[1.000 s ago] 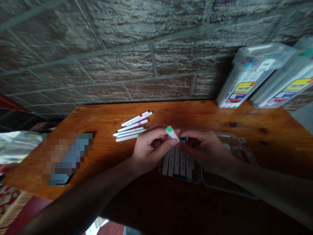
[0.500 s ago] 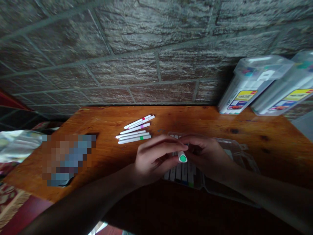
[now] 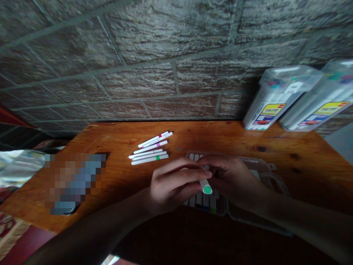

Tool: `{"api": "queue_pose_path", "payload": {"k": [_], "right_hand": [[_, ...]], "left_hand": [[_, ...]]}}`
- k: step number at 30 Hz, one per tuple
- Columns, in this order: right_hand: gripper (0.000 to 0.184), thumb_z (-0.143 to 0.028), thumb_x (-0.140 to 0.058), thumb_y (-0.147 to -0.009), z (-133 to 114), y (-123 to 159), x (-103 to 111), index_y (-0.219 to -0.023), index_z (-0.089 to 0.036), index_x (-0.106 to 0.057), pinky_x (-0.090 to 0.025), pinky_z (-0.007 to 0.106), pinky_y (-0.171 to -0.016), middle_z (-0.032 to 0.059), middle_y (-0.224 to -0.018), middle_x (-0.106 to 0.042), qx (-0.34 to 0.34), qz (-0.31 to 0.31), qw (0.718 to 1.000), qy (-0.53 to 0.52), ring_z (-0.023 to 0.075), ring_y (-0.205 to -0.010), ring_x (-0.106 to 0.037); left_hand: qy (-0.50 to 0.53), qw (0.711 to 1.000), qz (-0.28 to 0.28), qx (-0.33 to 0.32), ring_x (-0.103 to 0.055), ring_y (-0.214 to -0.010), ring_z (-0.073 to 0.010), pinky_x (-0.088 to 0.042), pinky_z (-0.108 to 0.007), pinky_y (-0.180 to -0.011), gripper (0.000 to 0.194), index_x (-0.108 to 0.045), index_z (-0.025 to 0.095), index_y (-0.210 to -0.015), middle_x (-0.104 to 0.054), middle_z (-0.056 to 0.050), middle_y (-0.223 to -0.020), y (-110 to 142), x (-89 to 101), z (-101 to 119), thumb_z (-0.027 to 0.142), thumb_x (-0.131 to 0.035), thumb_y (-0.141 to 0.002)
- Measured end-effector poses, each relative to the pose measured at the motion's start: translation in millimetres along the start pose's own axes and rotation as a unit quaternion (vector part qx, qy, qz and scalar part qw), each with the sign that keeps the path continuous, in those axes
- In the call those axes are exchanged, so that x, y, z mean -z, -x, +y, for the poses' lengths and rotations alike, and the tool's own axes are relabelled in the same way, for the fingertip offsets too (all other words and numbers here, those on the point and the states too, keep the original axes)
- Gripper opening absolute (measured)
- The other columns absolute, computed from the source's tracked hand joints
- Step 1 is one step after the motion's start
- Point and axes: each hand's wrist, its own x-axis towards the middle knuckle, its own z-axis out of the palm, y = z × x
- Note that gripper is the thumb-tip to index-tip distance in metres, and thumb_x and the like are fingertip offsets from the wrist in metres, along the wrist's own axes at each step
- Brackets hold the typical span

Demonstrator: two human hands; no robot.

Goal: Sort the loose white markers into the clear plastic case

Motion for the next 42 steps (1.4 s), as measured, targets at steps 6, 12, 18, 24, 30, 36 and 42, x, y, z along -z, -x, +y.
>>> {"api": "queue_pose_path", "payload": {"k": [6,12,18,24,30,36,42], "right_hand": [[0.013,-0.019,-0.07,-0.092,0,1,0,-0.096,-0.024,-0.082,-0.055,0.028,-0.068,0.0045,-0.095,-0.082,-0.004,0.006,1.0,0.003,0.0187,-0.077,-0.075],[0.012,-0.022,-0.072,-0.092,2,2,-1,-0.097,-0.025,-0.082,-0.055,0.029,-0.066,0.0042,-0.095,-0.082,-0.007,0.008,1.0,0.01,0.0189,-0.076,-0.075],[0.013,-0.021,-0.071,-0.092,2,1,1,-0.099,-0.024,-0.081,-0.055,0.028,-0.065,0.0047,-0.097,-0.082,-0.011,0.003,1.0,0.01,0.0178,-0.074,-0.073],[0.014,-0.021,-0.068,-0.095,2,0,2,-0.1,-0.024,-0.081,-0.051,0.027,-0.065,0.003,-0.096,-0.081,-0.003,0.013,0.999,0.032,0.016,-0.075,-0.07],[0.015,-0.026,-0.065,-0.1,3,1,2,-0.101,-0.025,-0.08,-0.051,0.027,-0.064,0.0009,-0.088,-0.08,-0.01,0.011,0.999,0.034,0.0162,-0.072,-0.071],[0.019,-0.031,-0.062,-0.102,2,1,2,-0.098,-0.024,-0.079,-0.048,0.028,-0.056,0.0013,-0.078,-0.078,-0.008,0.012,0.999,0.038,0.0161,-0.062,-0.067],[0.024,-0.036,-0.061,-0.104,-2,1,3,-0.094,-0.023,-0.078,-0.05,0.027,-0.058,0.0014,-0.077,-0.077,-0.005,0.016,0.999,0.042,0.0165,-0.067,-0.069]], "left_hand": [[-0.003,1.0,0.001,0.005,-0.078,-0.094,-0.017,-0.067,-0.027,-0.083,0.03,-0.075,0.017,-0.121,-0.079,-0.011,-0.11,0,0.2,-1,0.015,-0.08,-0.092],[-0.004,1.0,0.005,-0.003,-0.078,-0.094,-0.016,-0.066,-0.024,-0.083,0.028,-0.076,0.013,-0.117,-0.078,-0.012,-0.109,0,0.3,-2,0.013,-0.081,-0.09],[-0.011,1.0,0.011,0.009,-0.078,-0.091,-0.0171,-0.066,-0.027,-0.079,0.029,-0.075,0.018,-0.121,-0.08,-0.01,-0.107,1,-0.7,-3,0.016,-0.079,-0.092],[-0.015,0.997,0.069,0.023,-0.077,-0.084,-0.0178,-0.064,-0.028,-0.073,0.019,-0.075,0.018,-0.111,-0.08,-0.008,-0.095,-3,-1.1,-8,0.019,-0.078,-0.092],[0.044,0.978,0.126,0.162,-0.071,-0.07,-0.0128,-0.058,-0.023,-0.063,0.009,-0.075,0.018,-0.1,-0.08,-0.006,-0.09,0,-4.9,-17,0.026,-0.073,-0.098],[0.155,0.935,0.163,0.273,-0.051,-0.045,-0.0075,-0.04,-0.02,-0.045,0.022,-0.072,0.017,-0.099,-0.061,0.004,-0.06,3,-11.0,-25,0.039,-0.073,-0.098],[0.207,0.916,0.179,0.293,-0.05,-0.045,-0.0064,-0.04,-0.02,-0.048,0.023,-0.072,0.016,-0.097,-0.057,0.006,-0.056,0,-10.1,-30,0.039,-0.073,-0.099]]}}
